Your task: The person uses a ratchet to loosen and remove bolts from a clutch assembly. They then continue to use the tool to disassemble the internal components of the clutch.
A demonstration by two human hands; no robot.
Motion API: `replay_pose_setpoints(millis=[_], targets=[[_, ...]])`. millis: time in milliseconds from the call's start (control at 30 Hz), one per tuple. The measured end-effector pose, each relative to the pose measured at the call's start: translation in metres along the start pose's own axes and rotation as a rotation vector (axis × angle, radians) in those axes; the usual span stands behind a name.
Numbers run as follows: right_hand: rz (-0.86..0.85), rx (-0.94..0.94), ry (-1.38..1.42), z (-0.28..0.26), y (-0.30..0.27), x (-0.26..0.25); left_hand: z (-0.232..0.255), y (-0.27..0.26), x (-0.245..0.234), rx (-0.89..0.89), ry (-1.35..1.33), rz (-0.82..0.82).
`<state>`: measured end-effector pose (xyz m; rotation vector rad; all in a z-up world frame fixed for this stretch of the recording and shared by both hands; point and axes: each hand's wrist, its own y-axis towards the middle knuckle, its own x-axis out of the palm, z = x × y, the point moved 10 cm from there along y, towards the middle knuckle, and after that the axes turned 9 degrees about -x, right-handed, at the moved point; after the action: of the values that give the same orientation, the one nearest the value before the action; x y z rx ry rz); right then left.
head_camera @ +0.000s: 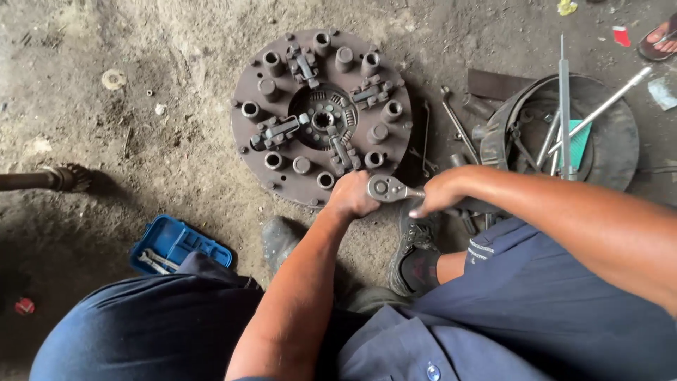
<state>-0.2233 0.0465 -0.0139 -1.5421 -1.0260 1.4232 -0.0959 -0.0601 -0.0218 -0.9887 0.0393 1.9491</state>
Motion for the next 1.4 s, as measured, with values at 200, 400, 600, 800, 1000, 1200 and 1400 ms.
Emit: replay_pose_setpoints(millis=[200, 400, 600, 800, 1000, 1200, 1400], targets=[[0.193, 0.054, -0.025, 0.005, -0.019, -0.069, 0.002, 0.004, -0.014, -0.008, -0.033, 0.054], [0.827, -0.375, -0.867, -0.133, -0.048, -0.186, 0.004, -0.009, 0.011, 0.098, 0.056, 0.026], [0.912, -0.542, -1.077, -0.185, -0.038, -0.183, 0.016, -0.015, 0.019, 0.446, 0.029, 0.126], [0.782, -0.293, -0.969, -0.114, -0.031, -0.214, 0.001, 0.004, 0.031, 0.268, 0.109, 0.012], [0.481, -0.345, -0.999, -0.128, -0.049, -0.206, -0.003, -0.015, 0.021, 0.135, 0.153, 0.001], [0.453, -0.21, -0.756, -0.069, -0.032, -0.177, -0.007, -0.021, 0.001, -0.033, 0.122, 0.077], [0.267, 0.101, -0.146, 0.005, -0.035, -0.065, 0.008, -0.016, -0.007, -0.04, 0.014, 0.096]])
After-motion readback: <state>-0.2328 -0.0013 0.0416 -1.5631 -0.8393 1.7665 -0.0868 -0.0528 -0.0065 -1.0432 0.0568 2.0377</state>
